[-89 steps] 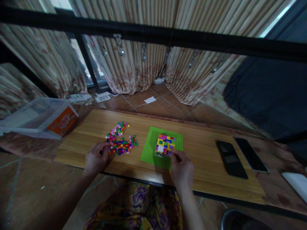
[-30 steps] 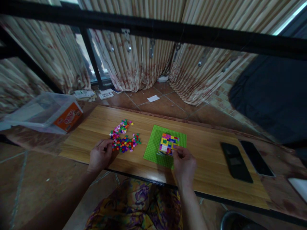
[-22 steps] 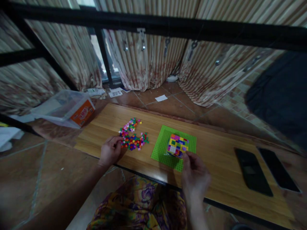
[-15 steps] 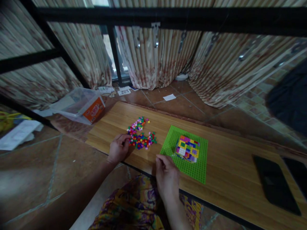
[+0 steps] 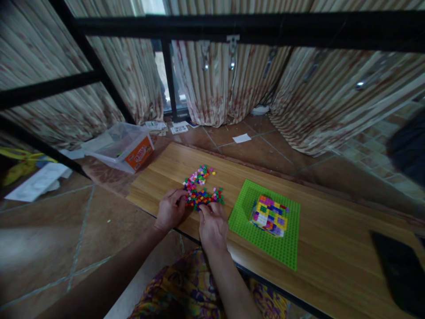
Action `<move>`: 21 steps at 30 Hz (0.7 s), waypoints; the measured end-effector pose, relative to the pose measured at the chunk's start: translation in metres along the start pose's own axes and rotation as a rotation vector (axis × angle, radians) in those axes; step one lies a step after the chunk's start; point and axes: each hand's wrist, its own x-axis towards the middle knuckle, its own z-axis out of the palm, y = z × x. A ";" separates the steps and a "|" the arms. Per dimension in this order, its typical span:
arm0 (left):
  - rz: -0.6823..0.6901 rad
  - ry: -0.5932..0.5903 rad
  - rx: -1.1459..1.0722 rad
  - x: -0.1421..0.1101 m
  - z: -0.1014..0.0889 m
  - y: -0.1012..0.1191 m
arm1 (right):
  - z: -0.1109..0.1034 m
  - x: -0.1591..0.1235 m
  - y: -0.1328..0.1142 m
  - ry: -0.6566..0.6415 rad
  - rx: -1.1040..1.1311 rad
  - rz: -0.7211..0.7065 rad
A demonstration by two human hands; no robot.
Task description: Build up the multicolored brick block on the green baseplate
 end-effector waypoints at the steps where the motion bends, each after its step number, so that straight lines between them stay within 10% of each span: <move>1: 0.004 0.002 0.000 0.000 0.000 0.000 | 0.000 -0.001 0.001 0.002 -0.008 -0.008; 13: -0.003 0.017 -0.015 0.000 -0.001 0.002 | -0.010 -0.003 0.008 0.054 0.001 -0.034; 21: -0.002 0.004 0.000 0.001 -0.003 0.002 | -0.033 -0.025 0.010 0.054 0.252 0.237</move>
